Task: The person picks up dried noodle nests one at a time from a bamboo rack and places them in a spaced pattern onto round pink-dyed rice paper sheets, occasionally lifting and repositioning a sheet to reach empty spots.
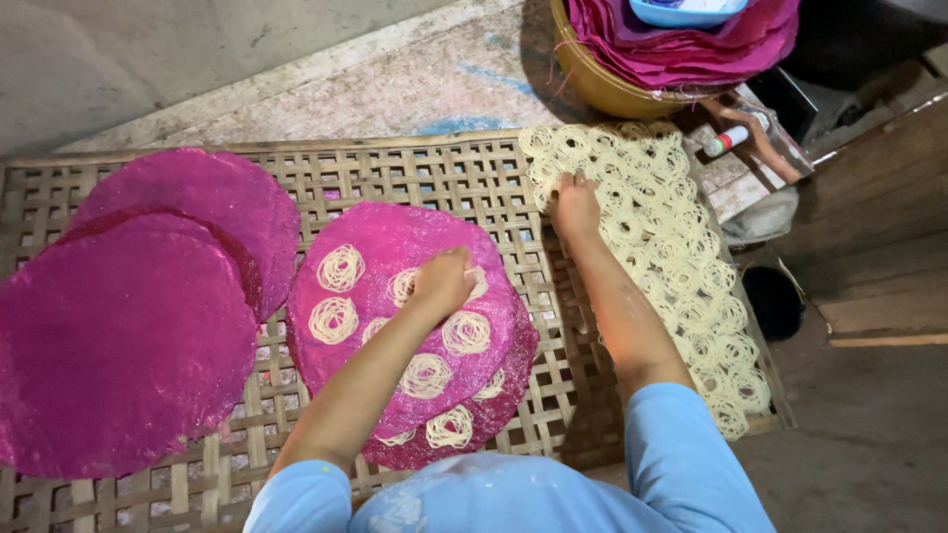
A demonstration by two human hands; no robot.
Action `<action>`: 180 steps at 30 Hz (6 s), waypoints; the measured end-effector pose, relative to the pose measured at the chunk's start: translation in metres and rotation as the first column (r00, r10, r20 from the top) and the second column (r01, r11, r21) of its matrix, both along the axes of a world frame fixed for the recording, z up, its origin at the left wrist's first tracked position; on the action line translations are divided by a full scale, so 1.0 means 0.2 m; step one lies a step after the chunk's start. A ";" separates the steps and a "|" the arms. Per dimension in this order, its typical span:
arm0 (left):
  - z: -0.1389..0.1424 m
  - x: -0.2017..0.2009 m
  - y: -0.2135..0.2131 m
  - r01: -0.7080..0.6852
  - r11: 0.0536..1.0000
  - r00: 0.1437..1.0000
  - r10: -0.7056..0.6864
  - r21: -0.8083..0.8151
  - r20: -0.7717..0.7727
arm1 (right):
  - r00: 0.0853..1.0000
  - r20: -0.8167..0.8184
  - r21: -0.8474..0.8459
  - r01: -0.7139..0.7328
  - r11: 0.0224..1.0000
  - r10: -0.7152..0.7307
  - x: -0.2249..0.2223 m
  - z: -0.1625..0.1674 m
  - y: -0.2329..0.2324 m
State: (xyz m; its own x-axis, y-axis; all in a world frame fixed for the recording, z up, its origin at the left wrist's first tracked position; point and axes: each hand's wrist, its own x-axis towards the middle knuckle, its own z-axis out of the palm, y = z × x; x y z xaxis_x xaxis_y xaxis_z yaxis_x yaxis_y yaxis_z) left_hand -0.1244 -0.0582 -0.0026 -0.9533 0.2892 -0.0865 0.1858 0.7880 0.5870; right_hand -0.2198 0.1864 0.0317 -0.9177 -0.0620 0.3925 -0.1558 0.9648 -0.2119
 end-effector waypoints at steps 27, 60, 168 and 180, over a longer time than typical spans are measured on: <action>-0.05 0.27 -0.53 -0.251 0.964 0.966 0.255 -0.086 0.041 | 0.988 -0.049 -0.149 -0.151 0.977 0.145 0.35 -0.08 -0.04; -0.11 0.61 -0.24 0.022 0.987 0.978 -0.054 -0.158 -0.201 | 0.950 0.305 -0.777 0.211 0.593 0.063 0.68 -0.06 -0.02; 0.05 0.83 -1.35 -0.157 0.979 0.935 0.104 -0.133 -0.340 | 0.836 0.471 -0.796 0.541 0.272 -0.283 1.88 -0.11 -0.16; 0.07 0.73 -1.46 -0.127 0.922 0.980 0.059 -0.366 -0.193 | 0.850 0.029 -0.085 0.527 0.846 -0.526 1.96 -0.10 -0.38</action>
State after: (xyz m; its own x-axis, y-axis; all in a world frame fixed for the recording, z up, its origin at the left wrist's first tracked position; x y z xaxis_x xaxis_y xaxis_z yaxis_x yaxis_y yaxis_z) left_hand 0.0217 -0.3507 0.0108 -0.9841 0.1777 -0.0010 0.1735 0.9621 0.2104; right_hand 0.1716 0.1113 0.0111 -0.8045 0.4651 0.3694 0.3717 0.8794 -0.2975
